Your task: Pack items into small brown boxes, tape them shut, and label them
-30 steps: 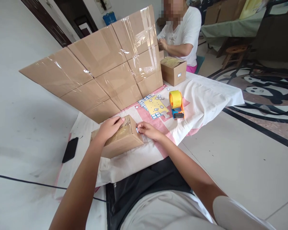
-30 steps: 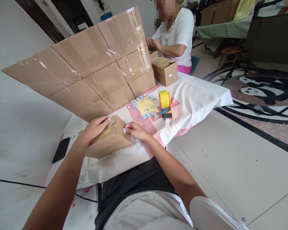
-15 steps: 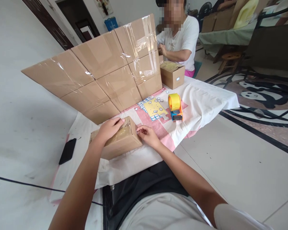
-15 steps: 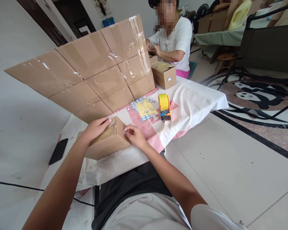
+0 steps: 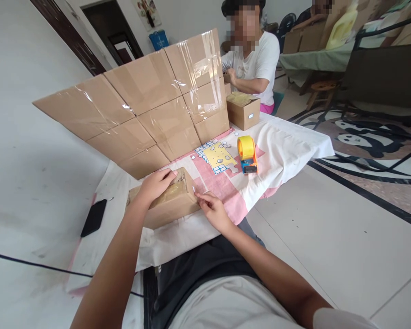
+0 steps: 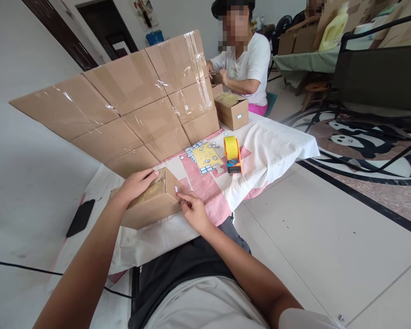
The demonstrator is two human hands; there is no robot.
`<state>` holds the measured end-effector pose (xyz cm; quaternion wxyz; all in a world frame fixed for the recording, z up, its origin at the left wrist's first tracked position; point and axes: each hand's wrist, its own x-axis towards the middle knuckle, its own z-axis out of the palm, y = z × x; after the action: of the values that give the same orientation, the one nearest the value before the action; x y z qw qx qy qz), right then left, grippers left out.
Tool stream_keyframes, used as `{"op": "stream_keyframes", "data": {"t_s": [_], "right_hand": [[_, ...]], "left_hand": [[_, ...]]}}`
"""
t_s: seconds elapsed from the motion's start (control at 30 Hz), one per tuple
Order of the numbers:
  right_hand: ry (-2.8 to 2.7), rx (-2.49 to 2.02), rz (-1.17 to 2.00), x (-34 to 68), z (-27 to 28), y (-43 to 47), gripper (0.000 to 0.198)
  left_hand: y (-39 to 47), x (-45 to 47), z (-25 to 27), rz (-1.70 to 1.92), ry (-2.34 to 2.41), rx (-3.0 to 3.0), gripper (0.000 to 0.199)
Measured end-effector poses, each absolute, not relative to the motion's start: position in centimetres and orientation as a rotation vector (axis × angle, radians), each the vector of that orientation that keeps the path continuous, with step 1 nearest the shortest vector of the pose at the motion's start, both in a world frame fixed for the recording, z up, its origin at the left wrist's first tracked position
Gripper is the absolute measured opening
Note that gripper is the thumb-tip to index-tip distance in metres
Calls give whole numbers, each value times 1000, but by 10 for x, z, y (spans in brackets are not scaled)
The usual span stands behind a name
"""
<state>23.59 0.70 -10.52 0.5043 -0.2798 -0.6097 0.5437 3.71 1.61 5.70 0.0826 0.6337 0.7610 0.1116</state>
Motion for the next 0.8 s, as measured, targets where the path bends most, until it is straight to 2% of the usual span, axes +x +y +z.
{"op": "stream_keyframes", "data": {"t_s": [0.1, 0.23, 0.27, 0.3, 0.43, 0.5, 0.6, 0.8], "right_hand": [[-1507, -691, 1333, 236, -106, 7, 43], [-1576, -729, 1333, 242, -104, 10, 38], [-1598, -719, 1324, 244, -102, 12, 43], [-1639, -697, 1309, 247, -100, 14, 55], [-1962, -544, 1186, 253, -79, 27, 130], [-2100, -429, 1123, 254, -65, 33, 144], [-2158, -340, 1023, 255, -51, 30, 143], [-1947, -448, 930, 305, -52, 12, 114]], "left_hand": [[16, 35, 55, 330, 2266, 1902, 47], [17, 33, 54, 335, 2255, 1918, 48], [17, 33, 55, 340, 2250, 1924, 48], [16, 33, 55, 345, 2243, 1931, 48], [10, 38, 59, 355, 2161, 1995, 45], [4, 43, 61, 348, 2092, 2033, 45], [-5, 50, 63, 359, 1942, 2036, 44], [-13, 36, 81, 740, 1915, 1946, 50]]}}
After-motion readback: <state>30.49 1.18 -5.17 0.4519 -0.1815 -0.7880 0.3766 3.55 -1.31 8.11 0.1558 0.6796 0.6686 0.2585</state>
